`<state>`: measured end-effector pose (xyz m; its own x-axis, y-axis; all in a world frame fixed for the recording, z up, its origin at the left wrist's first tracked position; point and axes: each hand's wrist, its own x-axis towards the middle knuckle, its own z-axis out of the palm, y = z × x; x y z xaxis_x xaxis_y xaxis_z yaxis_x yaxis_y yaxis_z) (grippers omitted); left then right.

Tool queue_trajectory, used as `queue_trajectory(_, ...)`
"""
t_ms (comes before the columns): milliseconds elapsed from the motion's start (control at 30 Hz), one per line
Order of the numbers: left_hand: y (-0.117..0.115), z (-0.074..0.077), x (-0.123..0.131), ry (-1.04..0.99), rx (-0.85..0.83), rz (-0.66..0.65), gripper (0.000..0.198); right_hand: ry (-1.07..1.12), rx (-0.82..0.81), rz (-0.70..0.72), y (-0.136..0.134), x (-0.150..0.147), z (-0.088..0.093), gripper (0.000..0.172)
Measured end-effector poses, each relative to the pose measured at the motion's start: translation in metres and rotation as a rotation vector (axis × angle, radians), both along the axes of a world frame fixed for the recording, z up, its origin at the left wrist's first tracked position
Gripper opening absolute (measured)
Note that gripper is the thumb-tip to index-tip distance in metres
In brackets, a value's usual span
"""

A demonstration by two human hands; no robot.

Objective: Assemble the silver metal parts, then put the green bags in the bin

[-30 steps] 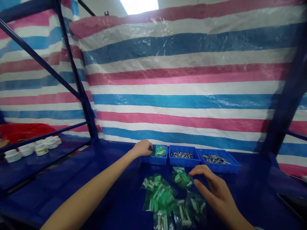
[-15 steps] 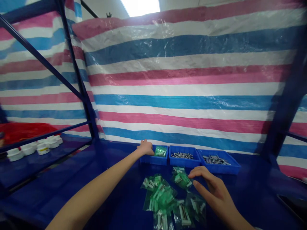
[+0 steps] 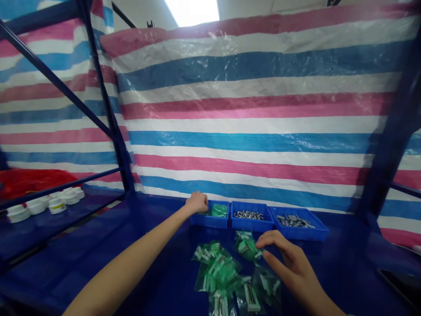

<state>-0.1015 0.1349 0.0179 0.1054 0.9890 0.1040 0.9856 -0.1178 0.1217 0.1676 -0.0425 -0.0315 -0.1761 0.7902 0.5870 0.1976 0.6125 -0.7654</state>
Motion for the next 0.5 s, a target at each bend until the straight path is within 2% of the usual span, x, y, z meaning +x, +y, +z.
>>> queue_trajectory(133, -0.009, 0.008, -0.004, -0.079, 0.143, -0.010, 0.030, -0.057, 0.045, -0.007, 0.002, 0.003, 0.000, 0.008)
queue_trajectory(267, -0.049, 0.005, -0.004, -0.185, 0.250, -0.101, 0.023, -0.170, 0.103, -0.049, 0.005, 0.003, -0.002, 0.011)
queue_trajectory(333, -0.080, -0.003, -0.005, -0.230, 0.215, -0.201, 0.018, -0.239, 0.107, -0.050, 0.004, 0.000, -0.003, 0.015)
queue_trajectory(400, -0.108, -0.012, -0.008, -0.262, 0.108, -0.305, 0.014, -0.304, 0.108, -0.017, 0.003, -0.005, -0.004, 0.018)
queue_trajectory(500, -0.134, -0.024, -0.018, -0.322, -0.021, -0.398, 0.030, -0.356, 0.104, 0.027, 0.000, -0.012, -0.007, 0.021)
